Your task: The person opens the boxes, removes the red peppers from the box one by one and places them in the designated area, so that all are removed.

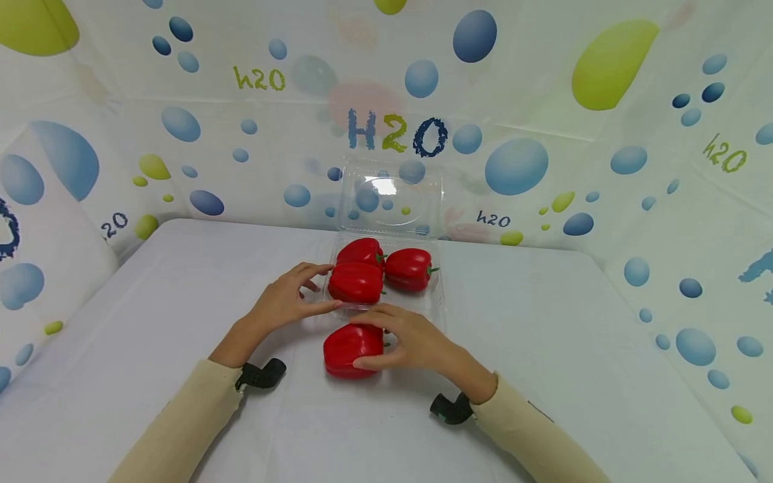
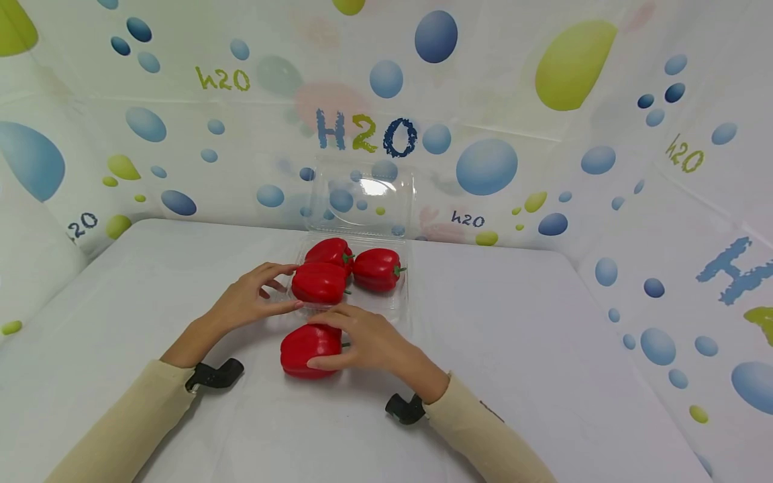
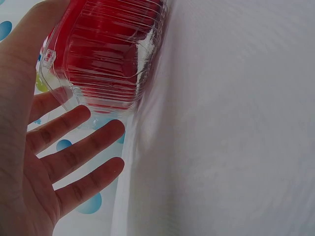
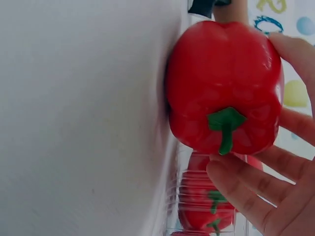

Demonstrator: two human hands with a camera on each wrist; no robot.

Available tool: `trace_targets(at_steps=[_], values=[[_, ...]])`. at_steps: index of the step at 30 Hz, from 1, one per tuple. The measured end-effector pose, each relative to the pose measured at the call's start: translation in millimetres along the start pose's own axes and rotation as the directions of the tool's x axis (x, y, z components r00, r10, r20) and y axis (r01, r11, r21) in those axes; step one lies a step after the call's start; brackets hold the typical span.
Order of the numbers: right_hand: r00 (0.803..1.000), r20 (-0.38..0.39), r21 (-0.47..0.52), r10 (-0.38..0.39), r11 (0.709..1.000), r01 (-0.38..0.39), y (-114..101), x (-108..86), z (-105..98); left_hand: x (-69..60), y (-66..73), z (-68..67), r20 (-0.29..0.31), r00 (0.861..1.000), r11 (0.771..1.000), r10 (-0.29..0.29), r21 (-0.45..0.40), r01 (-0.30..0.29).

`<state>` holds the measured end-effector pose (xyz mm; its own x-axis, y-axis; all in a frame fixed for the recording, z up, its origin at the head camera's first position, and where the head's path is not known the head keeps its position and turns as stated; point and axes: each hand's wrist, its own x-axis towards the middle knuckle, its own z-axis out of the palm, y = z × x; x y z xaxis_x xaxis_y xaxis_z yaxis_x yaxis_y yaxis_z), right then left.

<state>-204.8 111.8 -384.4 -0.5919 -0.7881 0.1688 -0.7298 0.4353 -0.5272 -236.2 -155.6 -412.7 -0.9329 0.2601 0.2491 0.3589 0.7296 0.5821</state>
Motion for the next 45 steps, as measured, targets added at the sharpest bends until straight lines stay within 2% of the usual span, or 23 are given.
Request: trace_targets(at_steps=[7, 21, 31, 39, 45], values=[[0.998, -0.049, -0.029, -0.029, 0.999, 0.028, -2, 1.6, 7, 0.2, -0.7, 0.1, -0.001, 1.0, 1.0, 0.005, 0.001, -0.005], [0.997, -0.071, -0.057, -0.028, 0.998, 0.024, -3, -0.4, 8, 0.8, -0.3, 1.1, -0.003, 1.0, 1.0, 0.0, 0.007, 0.0], [0.997, -0.066, -0.006, -0.029, 1.0, 0.029, -2, 0.3, 7, 1.1, -0.9, 1.6, -0.013, 1.0, 1.0, 0.01, 0.018, -0.01], [0.993, -0.099, -0.007, -0.063, 0.998, 0.063, -2, -0.1, 2, 1.1, -0.7, 2.0, -0.008, 1.0, 1.0, 0.001, 0.015, -0.001], [0.994, -0.095, 0.018, -0.059, 0.998, 0.061, 1, -0.2, -2, 0.7, 0.1, 1.2, -0.002, 1.0, 1.0, -0.007, 0.009, 0.007]])
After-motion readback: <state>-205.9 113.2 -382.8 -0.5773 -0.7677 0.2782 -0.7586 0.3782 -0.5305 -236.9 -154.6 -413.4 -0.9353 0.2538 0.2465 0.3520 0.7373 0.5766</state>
